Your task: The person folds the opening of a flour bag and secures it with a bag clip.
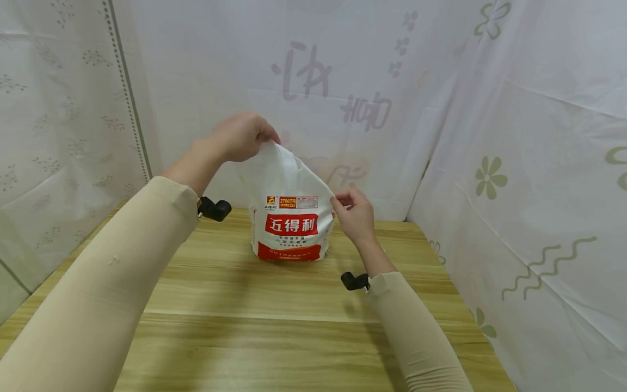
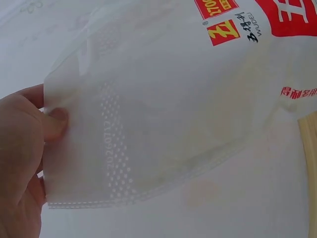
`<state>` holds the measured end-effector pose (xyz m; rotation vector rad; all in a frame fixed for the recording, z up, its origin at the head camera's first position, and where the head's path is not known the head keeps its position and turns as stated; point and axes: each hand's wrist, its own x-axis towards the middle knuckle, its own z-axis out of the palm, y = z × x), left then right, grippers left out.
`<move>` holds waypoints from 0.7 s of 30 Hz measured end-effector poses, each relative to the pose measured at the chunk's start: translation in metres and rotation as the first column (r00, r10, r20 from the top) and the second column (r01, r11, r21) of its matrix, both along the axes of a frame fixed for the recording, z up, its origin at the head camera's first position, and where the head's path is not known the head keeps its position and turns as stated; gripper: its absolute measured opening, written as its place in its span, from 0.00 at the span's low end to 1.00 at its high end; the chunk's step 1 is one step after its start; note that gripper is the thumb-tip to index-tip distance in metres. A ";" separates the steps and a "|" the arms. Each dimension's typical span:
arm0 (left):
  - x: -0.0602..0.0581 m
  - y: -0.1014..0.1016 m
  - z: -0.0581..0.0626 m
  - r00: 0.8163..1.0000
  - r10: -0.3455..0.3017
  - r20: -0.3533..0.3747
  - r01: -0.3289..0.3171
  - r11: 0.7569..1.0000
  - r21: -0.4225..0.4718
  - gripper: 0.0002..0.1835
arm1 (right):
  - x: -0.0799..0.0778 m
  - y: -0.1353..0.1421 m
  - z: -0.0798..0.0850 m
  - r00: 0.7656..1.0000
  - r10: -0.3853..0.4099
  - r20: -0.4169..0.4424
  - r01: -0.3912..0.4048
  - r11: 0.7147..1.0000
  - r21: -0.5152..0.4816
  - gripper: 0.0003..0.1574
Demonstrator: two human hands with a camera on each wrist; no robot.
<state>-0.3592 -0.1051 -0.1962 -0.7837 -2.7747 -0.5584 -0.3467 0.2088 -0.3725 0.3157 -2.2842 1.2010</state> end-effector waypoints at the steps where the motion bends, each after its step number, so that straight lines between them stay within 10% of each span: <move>1: 0.000 0.000 0.000 1.000 0.001 -0.003 -0.001 1.000 -0.005 0.19 | 0.000 0.000 0.000 1.000 0.001 -0.002 -0.001 1.000 0.000 0.09; 10: -0.002 0.006 -0.008 0.993 0.082 -0.084 -0.085 0.996 -0.028 0.19 | -0.001 0.001 -0.003 1.000 0.002 0.004 -0.002 1.000 -0.003 0.09; 21: -0.003 -0.004 -0.004 0.999 0.020 -0.039 -0.021 0.999 -0.030 0.23 | -0.001 0.001 0.000 1.000 0.007 -0.001 -0.007 1.000 -0.005 0.09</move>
